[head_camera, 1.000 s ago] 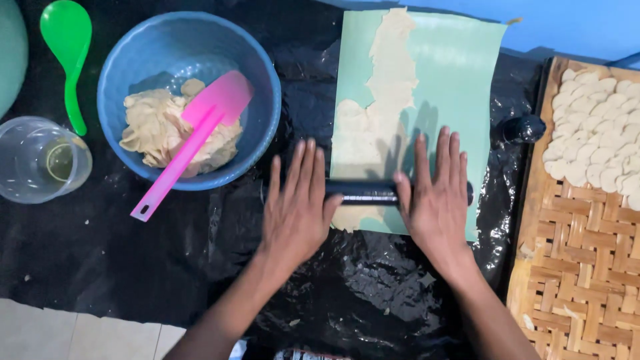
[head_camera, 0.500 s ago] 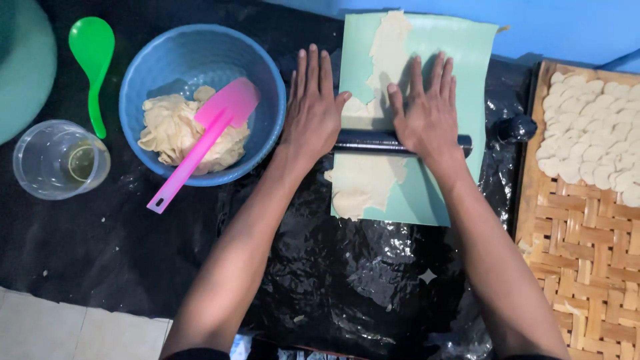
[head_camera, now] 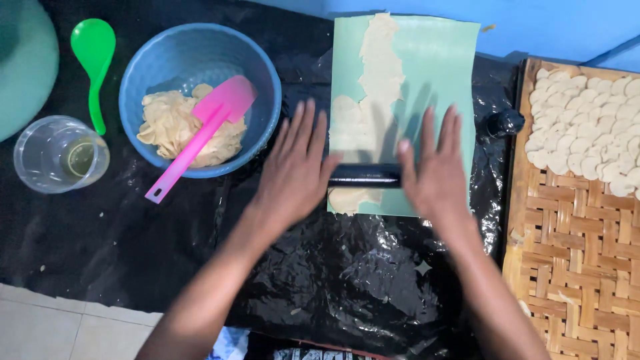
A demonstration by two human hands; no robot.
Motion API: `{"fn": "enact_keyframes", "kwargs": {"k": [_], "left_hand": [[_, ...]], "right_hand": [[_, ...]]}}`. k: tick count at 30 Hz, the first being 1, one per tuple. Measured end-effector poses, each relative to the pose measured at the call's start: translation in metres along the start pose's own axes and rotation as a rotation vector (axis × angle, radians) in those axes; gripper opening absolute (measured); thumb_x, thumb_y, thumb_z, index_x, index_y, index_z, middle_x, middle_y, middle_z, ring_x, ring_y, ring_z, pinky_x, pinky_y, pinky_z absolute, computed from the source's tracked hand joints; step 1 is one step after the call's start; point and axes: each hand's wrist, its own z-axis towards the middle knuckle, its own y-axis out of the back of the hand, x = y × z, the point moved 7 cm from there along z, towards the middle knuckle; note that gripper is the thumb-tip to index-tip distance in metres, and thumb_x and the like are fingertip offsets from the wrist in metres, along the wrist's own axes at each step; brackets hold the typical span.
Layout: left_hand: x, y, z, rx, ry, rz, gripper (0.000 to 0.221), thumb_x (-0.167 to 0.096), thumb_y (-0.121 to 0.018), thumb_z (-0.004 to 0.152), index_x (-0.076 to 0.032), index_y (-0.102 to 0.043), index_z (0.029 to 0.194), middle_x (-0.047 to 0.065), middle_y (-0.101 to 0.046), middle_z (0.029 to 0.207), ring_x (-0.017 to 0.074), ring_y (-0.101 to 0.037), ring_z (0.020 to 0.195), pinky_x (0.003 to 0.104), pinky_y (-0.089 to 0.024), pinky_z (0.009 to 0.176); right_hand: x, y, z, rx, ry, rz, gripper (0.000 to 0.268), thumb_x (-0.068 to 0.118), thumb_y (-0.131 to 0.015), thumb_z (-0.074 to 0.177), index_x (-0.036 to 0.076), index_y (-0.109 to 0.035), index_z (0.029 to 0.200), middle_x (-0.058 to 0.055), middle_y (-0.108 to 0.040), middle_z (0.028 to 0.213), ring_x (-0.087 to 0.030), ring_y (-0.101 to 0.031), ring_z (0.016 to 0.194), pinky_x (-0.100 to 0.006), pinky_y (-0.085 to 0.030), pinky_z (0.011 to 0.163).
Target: The person is rolling out and flattening dough on a plastic sheet using a rolling pin and a spatula.
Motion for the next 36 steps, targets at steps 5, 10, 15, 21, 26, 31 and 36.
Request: {"fn": "enact_keyframes", "kwargs": {"k": [5, 10, 15, 21, 26, 31, 36], "left_hand": [[0.016, -0.015, 0.038, -0.077, -0.034, -0.005, 0.072, -0.045, -0.038, 0.11, 0.011, -0.03, 0.155, 0.031, -0.018, 0.166, 0.0418, -0.017, 0.156, 0.052, -0.017, 0.126], [0.004, -0.019, 0.015, -0.069, -0.001, 0.015, 0.074, -0.044, -0.042, 0.108, 0.012, -0.029, 0.155, 0.03, -0.017, 0.166, 0.0422, -0.016, 0.156, 0.054, -0.017, 0.125], [-0.014, -0.025, -0.025, -0.128, -0.021, 0.14, 0.067, -0.033, -0.048, 0.104, 0.013, -0.038, 0.152, 0.028, -0.031, 0.164, 0.0379, -0.024, 0.156, 0.055, -0.019, 0.127], [-0.029, -0.031, -0.064, -0.145, -0.057, 0.087, 0.067, -0.032, -0.054, 0.104, 0.013, -0.038, 0.151, 0.028, -0.036, 0.161, 0.0377, -0.03, 0.154, 0.056, -0.022, 0.125], [-0.03, -0.028, -0.08, -0.119, -0.105, 0.077, 0.065, -0.029, -0.055, 0.103, 0.01, -0.038, 0.152, 0.026, -0.037, 0.162, 0.0367, -0.031, 0.154, 0.052, -0.024, 0.124], [-0.016, -0.02, -0.057, -0.019, -0.179, 0.019, 0.06, -0.029, -0.053, 0.104, 0.007, -0.04, 0.151, 0.025, -0.035, 0.163, 0.036, -0.03, 0.155, 0.05, -0.024, 0.126], [-0.007, -0.017, -0.009, 0.101, -0.163, -0.089, 0.068, -0.04, -0.048, 0.106, 0.009, -0.036, 0.151, 0.032, -0.025, 0.161, 0.0423, -0.02, 0.152, 0.052, -0.02, 0.122]], "right_hand": [[-0.021, -0.002, 0.036, -0.097, -0.029, -0.082, 0.078, 0.053, -0.027, 0.111, -0.009, -0.029, 0.159, -0.042, -0.012, 0.163, -0.051, -0.009, 0.155, -0.051, -0.012, 0.126], [-0.02, -0.012, 0.011, -0.086, -0.058, -0.125, 0.078, 0.053, -0.032, 0.109, -0.007, -0.032, 0.159, -0.04, -0.016, 0.163, -0.05, -0.012, 0.155, -0.054, -0.012, 0.125], [-0.018, -0.02, -0.04, -0.113, -0.022, -0.214, 0.068, 0.039, -0.036, 0.108, -0.005, -0.033, 0.16, -0.032, -0.026, 0.166, -0.046, -0.02, 0.157, -0.057, -0.013, 0.127], [-0.021, -0.029, -0.078, -0.177, 0.006, -0.175, 0.065, 0.032, -0.035, 0.109, -0.009, -0.033, 0.159, -0.03, -0.029, 0.167, -0.046, -0.025, 0.157, -0.057, -0.014, 0.128], [-0.015, -0.024, -0.098, -0.183, 0.038, -0.197, 0.067, 0.037, -0.037, 0.11, -0.01, -0.034, 0.158, -0.032, -0.03, 0.166, -0.045, -0.027, 0.155, -0.059, -0.018, 0.126], [-0.023, -0.019, -0.075, -0.134, 0.073, -0.201, 0.068, 0.039, -0.037, 0.111, -0.01, -0.035, 0.158, -0.034, -0.033, 0.164, -0.045, -0.03, 0.154, -0.059, -0.025, 0.124], [-0.022, -0.006, -0.022, -0.074, -0.037, -0.146, 0.068, 0.045, -0.037, 0.111, -0.009, -0.042, 0.153, -0.04, -0.031, 0.16, -0.049, -0.029, 0.149, -0.053, -0.029, 0.123]]}}
